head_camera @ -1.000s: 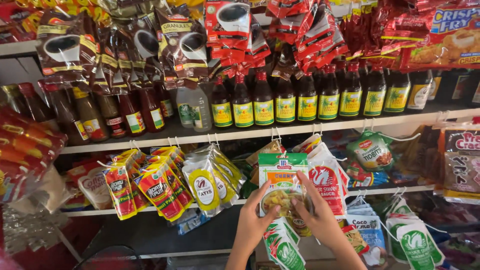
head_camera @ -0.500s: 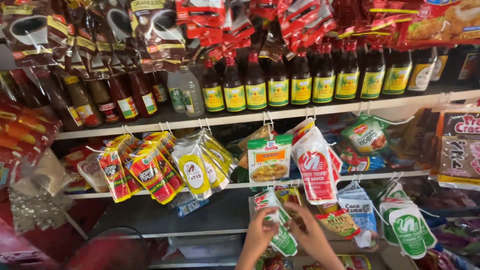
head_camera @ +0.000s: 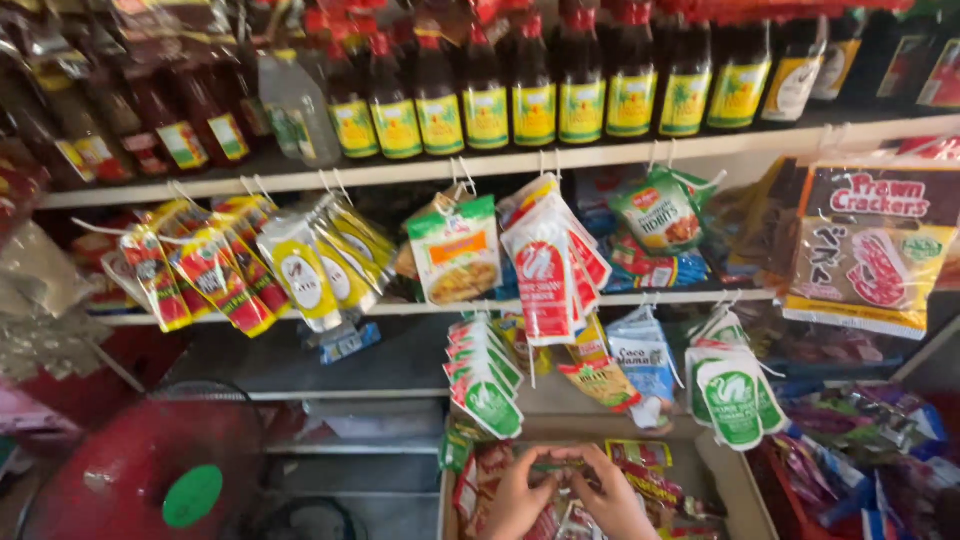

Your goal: Picking up and organizing various food packets and condiments from a box onto store shelves.

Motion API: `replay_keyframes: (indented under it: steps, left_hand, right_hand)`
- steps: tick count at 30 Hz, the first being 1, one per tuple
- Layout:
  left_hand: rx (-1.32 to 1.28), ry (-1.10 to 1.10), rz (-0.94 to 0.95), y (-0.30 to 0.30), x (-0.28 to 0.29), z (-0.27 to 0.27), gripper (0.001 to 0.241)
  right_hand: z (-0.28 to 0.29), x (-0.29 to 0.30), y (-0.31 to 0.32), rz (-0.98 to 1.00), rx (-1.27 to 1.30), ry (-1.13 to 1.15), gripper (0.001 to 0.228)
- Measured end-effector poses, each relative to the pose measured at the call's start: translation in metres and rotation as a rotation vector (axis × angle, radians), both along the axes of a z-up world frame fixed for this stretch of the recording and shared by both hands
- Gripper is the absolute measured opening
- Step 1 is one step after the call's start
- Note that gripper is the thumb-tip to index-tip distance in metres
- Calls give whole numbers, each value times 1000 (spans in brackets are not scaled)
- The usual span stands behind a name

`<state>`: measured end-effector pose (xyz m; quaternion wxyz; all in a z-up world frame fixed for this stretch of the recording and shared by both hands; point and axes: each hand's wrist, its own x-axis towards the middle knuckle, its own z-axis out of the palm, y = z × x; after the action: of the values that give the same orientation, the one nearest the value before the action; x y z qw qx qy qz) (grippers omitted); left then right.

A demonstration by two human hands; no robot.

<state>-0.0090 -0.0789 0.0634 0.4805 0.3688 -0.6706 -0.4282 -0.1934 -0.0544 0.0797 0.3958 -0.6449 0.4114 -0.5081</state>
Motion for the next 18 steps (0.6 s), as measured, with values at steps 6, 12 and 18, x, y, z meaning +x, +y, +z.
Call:
replay_keyframes:
  steps: [6,12,18]
  left_hand:
    - [349,132,-92,38,-39,-88,34]
    - [458,38,-134,78,-55,-140,30]
    - [620,-98,-75,100,-67,-183,30]
  right_hand:
    - [-54,-42,41,-119,343,244,38]
    - [-132,-60,74,80,218,-43,37]
    - [-181,-66,103,-12,521,30,44]
